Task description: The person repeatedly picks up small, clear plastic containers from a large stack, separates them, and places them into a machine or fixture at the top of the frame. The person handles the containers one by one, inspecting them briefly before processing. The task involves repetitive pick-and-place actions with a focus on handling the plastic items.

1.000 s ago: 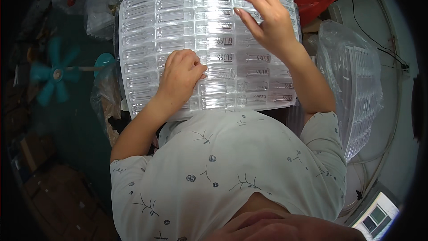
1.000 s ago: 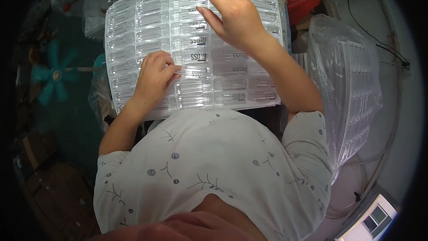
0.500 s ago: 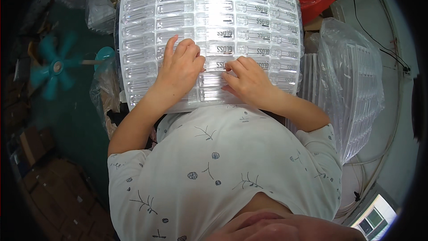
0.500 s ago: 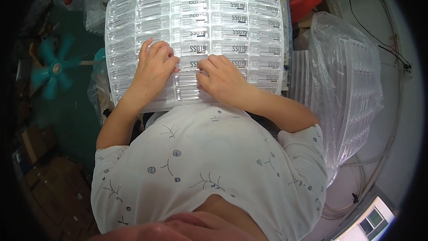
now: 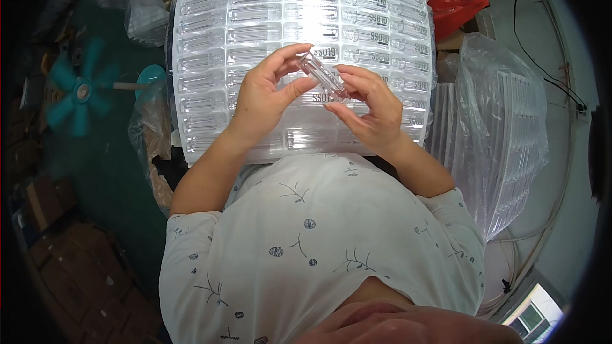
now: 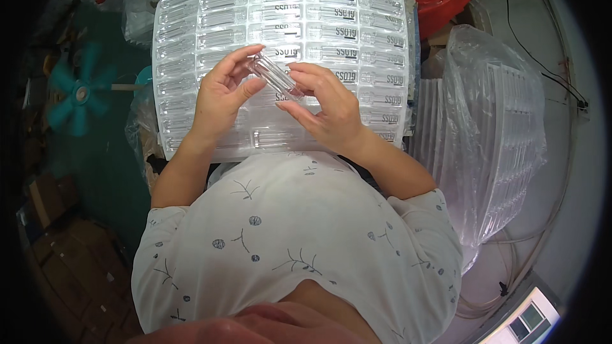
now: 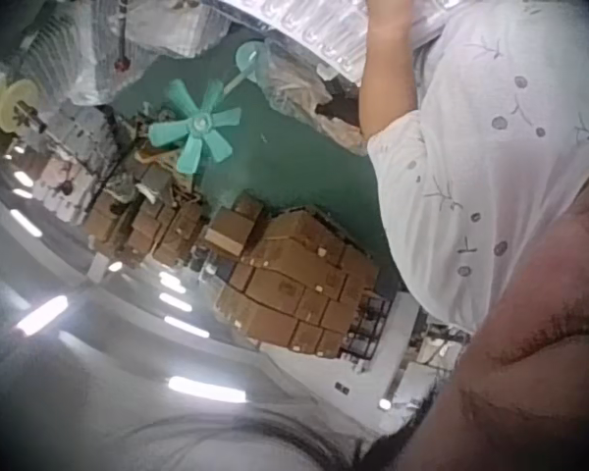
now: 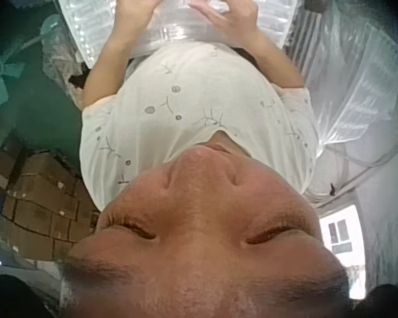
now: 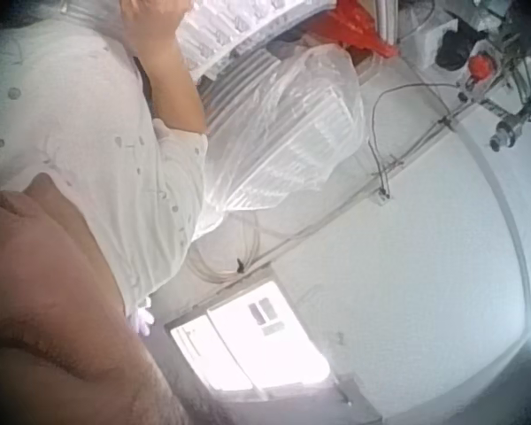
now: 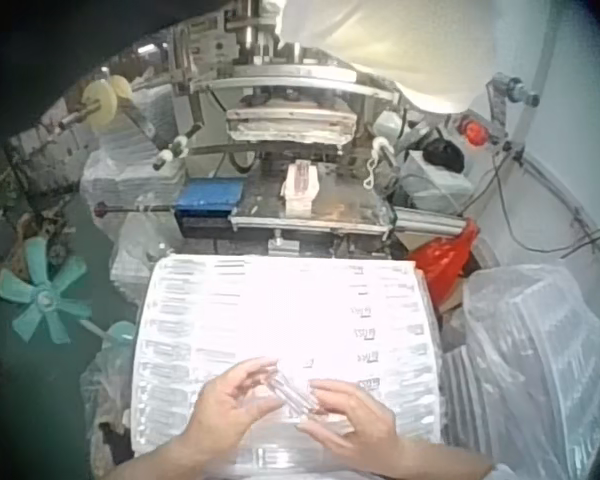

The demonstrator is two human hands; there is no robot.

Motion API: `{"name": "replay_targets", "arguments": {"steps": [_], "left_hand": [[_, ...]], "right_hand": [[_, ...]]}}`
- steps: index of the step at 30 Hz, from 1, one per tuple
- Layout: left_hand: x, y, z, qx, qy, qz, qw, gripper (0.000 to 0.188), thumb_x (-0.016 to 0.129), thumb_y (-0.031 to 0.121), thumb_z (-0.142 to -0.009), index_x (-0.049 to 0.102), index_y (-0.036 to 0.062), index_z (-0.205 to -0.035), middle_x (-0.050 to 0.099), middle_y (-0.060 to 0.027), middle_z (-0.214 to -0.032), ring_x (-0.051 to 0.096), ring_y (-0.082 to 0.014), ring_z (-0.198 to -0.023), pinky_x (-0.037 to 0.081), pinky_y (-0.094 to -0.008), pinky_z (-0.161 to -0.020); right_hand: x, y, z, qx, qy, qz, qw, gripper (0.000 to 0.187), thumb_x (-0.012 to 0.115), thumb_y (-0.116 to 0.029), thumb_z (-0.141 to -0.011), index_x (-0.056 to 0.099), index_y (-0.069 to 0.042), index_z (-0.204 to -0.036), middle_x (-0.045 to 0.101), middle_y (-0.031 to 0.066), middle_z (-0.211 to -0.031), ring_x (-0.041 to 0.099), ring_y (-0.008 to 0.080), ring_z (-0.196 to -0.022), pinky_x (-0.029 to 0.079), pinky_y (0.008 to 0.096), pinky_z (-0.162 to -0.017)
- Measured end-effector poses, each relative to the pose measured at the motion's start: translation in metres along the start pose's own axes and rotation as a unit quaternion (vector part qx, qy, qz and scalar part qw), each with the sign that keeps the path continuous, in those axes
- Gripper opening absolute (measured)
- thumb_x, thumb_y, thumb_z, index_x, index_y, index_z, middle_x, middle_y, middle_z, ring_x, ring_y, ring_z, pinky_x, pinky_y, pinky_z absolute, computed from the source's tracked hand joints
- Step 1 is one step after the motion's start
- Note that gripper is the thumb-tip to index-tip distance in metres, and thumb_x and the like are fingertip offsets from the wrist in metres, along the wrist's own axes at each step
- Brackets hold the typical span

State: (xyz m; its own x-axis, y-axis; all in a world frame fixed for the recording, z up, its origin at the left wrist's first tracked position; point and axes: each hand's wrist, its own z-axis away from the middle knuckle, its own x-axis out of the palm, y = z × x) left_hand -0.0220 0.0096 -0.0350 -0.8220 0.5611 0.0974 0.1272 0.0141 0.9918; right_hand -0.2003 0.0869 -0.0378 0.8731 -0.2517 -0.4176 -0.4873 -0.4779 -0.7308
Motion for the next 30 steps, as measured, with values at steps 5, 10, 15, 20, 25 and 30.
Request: {"name": "replay_targets", "arguments": {"steps": [5, 10, 15, 20, 25, 30], "left_hand": [[0.003, 0.004, -0.007, -0.045, 0.001, 0.089, 0.995, 0.044, 0.063, 0.004, -0.085, 0.049, -0.0005, -0.127, 0.060, -0.0111, -0.115, 0.056, -0.0155, -0.106, 0.045, -0.0283, -0.092], [0.009, 0.005, -0.008, -0.041, 0.014, 0.102, 0.994, 0.041, 0.063, 0.004, -0.086, 0.051, 0.0006, -0.125, 0.062, -0.0117, -0.110, 0.058, -0.0160, -0.103, 0.047, -0.0288, -0.091], [0.012, 0.005, -0.010, -0.039, 0.014, 0.094, 0.995, 0.042, 0.064, 0.004, -0.085, 0.051, 0.0011, -0.125, 0.062, -0.0106, -0.108, 0.058, -0.0147, -0.100, 0.048, -0.0276, -0.089], [0.013, 0.006, -0.010, -0.047, 0.011, 0.079, 0.996, 0.045, 0.063, 0.006, -0.086, 0.049, 0.0001, -0.128, 0.062, -0.0096, -0.109, 0.056, -0.0137, -0.103, 0.045, -0.0267, -0.091], [0.013, 0.007, -0.010, -0.062, 0.010, 0.073, 0.995, 0.044, 0.063, 0.006, -0.086, 0.049, 0.0000, -0.127, 0.062, -0.0099, -0.108, 0.057, -0.0138, -0.102, 0.045, -0.0271, -0.090], [0.012, 0.005, -0.012, -0.097, -0.001, 0.142, 0.985, 0.040, 0.061, 0.011, -0.088, 0.050, -0.0008, -0.125, 0.063, -0.0094, -0.105, 0.057, -0.0129, -0.098, 0.046, -0.0284, -0.086]], "right_hand": [[0.007, -0.001, 0.007, 0.030, 0.021, -0.056, 0.998, 0.062, 0.074, 0.004, -0.071, 0.047, -0.001, -0.126, 0.049, 0.0182, -0.125, 0.065, 0.0207, -0.091, 0.058, 0.0279, -0.076], [0.007, 0.004, 0.013, 0.046, 0.039, -0.071, 0.996, 0.065, 0.073, 0.006, -0.071, 0.044, -0.001, -0.129, 0.046, 0.0183, -0.130, 0.065, 0.0226, -0.096, 0.058, 0.0289, -0.080], [0.006, 0.003, 0.016, 0.064, 0.044, -0.069, 0.995, 0.066, 0.073, 0.006, -0.071, 0.042, -0.001, -0.130, 0.047, 0.0167, -0.129, 0.065, 0.0202, -0.095, 0.058, 0.0286, -0.080], [0.005, 0.000, 0.015, 0.081, 0.044, -0.077, 0.993, 0.066, 0.073, 0.005, -0.072, 0.041, 0.000, -0.129, 0.049, 0.0149, -0.128, 0.065, 0.0183, -0.094, 0.057, 0.0277, -0.080], [0.007, 0.002, 0.017, 0.077, 0.045, -0.078, 0.993, 0.065, 0.073, 0.004, -0.072, 0.041, 0.000, -0.129, 0.049, 0.0158, -0.128, 0.065, 0.0188, -0.093, 0.058, 0.0282, -0.078], [0.001, -0.001, 0.008, -0.067, 0.035, 0.055, 0.996, 0.055, 0.073, 0.003, -0.072, 0.049, 0.002, -0.122, 0.054, 0.0199, -0.122, 0.067, 0.0237, -0.085, 0.057, 0.0297, -0.071]]}}
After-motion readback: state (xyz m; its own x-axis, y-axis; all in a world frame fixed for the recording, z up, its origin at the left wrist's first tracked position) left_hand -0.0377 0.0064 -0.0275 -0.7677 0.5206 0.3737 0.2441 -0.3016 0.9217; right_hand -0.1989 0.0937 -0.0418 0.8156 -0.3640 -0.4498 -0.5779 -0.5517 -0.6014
